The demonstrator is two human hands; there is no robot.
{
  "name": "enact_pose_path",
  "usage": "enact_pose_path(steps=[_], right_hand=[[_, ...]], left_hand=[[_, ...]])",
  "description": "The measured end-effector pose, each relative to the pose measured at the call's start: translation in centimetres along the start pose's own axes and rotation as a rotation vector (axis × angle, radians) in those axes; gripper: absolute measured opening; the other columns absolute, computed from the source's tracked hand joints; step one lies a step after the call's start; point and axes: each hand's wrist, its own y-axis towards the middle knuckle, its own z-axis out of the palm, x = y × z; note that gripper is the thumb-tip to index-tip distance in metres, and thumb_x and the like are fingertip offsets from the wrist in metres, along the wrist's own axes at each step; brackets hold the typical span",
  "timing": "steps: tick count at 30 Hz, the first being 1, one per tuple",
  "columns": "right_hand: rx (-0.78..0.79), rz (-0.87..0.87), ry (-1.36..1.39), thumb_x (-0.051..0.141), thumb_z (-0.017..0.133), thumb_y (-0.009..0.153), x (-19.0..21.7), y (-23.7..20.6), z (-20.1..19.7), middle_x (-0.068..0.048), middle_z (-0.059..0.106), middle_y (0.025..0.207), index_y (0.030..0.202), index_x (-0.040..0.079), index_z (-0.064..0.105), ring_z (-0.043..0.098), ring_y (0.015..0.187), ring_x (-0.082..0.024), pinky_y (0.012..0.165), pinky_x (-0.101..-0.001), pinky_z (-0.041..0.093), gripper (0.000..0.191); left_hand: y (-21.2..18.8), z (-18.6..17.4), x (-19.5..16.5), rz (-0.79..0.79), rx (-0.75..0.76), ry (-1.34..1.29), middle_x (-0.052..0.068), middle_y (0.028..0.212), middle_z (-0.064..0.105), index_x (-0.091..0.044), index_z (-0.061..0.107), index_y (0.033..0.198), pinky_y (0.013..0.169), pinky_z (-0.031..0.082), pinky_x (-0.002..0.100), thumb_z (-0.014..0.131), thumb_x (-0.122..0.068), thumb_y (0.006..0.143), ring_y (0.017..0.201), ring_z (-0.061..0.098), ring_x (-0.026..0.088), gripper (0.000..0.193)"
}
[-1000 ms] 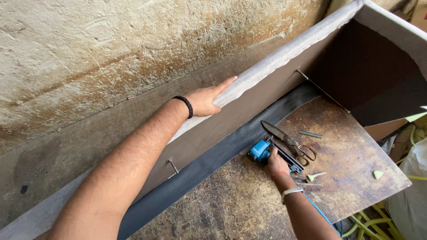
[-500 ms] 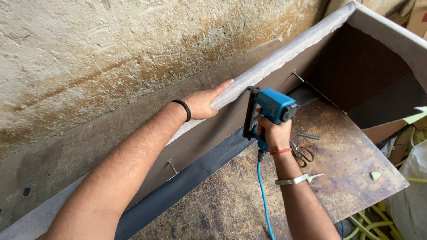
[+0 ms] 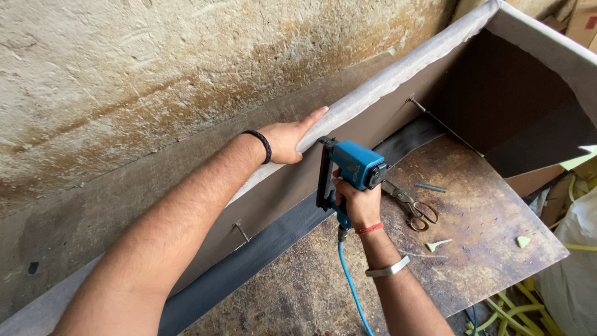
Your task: The person carries a large piece of grey upholstery fabric to a workbench, spreads and smooths it over a foam-padded wooden furniture frame, and folds the fabric edges over the frame. They then use a pneumatic staple gun to fasten the fabric along the frame, working along the edges and corners.
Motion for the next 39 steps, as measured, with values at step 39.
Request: enact_pose_path(steps=[39], right_hand=[[0.081,0.195,-0.192,0.003,0.069,0.083,-4.1,2.1,-2.5,-0.012,0.065,0.071,0.102,-0.006,0.071,0.058,0.048,-0.016,0.045,-0.0302,0.048,0.020]], left_hand=[[-0.3,0.8,0.8,0.030,-0.185,0.000,0.023,0.127,0.067,-0.033,-0.009,0.162,0.100,0.054,0.046,0.091,-0.014,0.071,0.114,0.068,0.037,0.136]])
